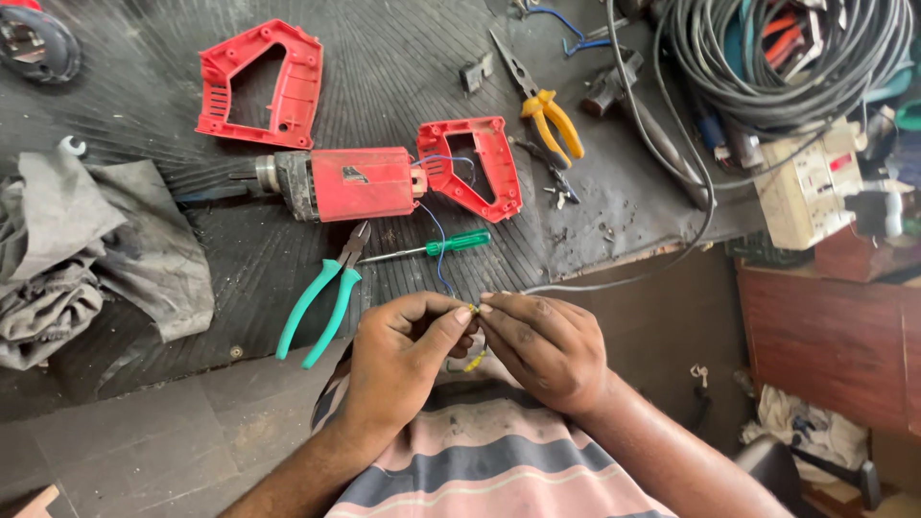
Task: The person repairs a red power drill on a workbench. They strip insulation from the drill's wires by hand, twist the wire ends together, then use a screwdriver to work on the drill's switch housing and motor body, repositioning the tool and its red plastic housing parts as they go.
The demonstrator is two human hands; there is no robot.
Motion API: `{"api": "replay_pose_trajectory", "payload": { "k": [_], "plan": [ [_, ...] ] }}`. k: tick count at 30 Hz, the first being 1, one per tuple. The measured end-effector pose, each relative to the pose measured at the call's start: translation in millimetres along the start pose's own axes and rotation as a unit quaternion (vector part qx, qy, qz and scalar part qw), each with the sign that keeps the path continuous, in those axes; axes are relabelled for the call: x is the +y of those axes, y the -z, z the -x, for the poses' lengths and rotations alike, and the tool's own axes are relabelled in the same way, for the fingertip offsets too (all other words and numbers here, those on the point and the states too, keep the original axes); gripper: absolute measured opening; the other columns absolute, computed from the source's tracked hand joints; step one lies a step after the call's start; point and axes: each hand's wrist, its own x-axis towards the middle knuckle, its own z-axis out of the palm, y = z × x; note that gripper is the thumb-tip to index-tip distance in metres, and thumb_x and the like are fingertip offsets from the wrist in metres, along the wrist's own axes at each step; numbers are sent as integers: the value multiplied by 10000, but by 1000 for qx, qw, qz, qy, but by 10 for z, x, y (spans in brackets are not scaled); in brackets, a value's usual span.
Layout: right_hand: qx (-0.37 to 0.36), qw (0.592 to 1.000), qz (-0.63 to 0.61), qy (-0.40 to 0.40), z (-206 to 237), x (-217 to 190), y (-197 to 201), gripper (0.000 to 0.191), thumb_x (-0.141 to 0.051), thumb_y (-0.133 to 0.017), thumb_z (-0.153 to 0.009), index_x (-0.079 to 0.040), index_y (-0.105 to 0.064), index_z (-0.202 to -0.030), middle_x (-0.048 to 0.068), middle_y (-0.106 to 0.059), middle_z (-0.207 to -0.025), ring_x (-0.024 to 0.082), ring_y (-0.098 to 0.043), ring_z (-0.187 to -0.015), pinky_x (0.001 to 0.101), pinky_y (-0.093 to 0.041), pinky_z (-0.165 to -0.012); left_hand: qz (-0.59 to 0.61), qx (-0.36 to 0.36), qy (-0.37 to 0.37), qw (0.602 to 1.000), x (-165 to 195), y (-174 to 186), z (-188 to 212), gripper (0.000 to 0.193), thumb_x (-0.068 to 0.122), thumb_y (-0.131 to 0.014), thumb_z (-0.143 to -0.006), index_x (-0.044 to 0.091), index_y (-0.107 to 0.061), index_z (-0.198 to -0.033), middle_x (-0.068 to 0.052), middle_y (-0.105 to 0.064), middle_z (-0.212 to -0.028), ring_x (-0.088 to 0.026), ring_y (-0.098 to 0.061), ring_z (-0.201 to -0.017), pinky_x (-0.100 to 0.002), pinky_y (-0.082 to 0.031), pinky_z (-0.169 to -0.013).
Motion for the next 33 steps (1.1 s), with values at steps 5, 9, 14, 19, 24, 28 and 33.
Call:
{"api": "replay_pose_trajectory", "payload": {
  "k": [5,9,14,19,24,28,33],
  "plan": [
    [14,999,35,-27,165,-86,-2,261,-19,-815,-845,-10,-685,-1070,93,-727,-1074,217,-741,-869,322,-604,-740,-40,-35,7,999,72,-11,47,194,127,-689,-945,-41,-762,-1009,-63,-784,-838,-72,-722,-740,-221,-594,-665],
    [16,998,51,-33,236,-73,94,238,-42,-810,-839,-29,-677,-1037,74,-713,-1024,210,-728,-822,325,-594,-704,-38,-52,20,998,116,-104,43,200,123,-693,-936,-50,-768,-1003,-66,-788,-843,-70,-712,-735,-220,-588,-660],
    [9,999,28,-30,333,47,180,247,-38,-768,-827,-9,-646,-1040,94,-677,-997,228,-700,-773,340,-571,-645,-66,-60,3,996,107,-240,22,168,107,-721,-925,-45,-771,-976,-53,-777,-816,-58,-688,-720,-213,-573,-650],
    [22,989,-103,-103,423,244,172,206,15,-678,-876,-13,-582,-1057,108,-635,-998,241,-675,-801,337,-552,-698,-130,-31,-83,988,31,-361,-70,116,86,-731,-903,-23,-752,-937,-30,-750,-803,-42,-654,-724,-218,-546,-639],
    [11,871,-399,-287,387,480,196,37,-20,-601,-1023,-18,-594,-1060,61,-660,-1016,121,-716,-842,279,-601,-736,-28,-12,-52,998,-32,-423,-252,134,104,-685,-953,-27,-715,-950,-41,-723,-804,-66,-661,-717,-235,-562,-653],
    [-143,834,-409,-343,296,767,194,183,-103,-716,-937,7,-671,-1076,35,-709,-869,88,-658,-763,285,-565,-688,63,6,-60,996,-149,-556,-421,130,107,-643,-986,-21,-666,-989,-38,-685,-842,-75,-651,-745,-248,-578,-680],
    [-260,720,-507,-395,301,1186,209,198,-180,-614,-1024,7,-678,-1041,-27,-656,-849,43,-567,-779,246,-504,-682,34,26,-74,996,-327,-694,-535,126,131,-615,-999,7,-632,-1008,-20,-649,-856,-56,-623,-761,-243,-579,-678]
  ]
}}
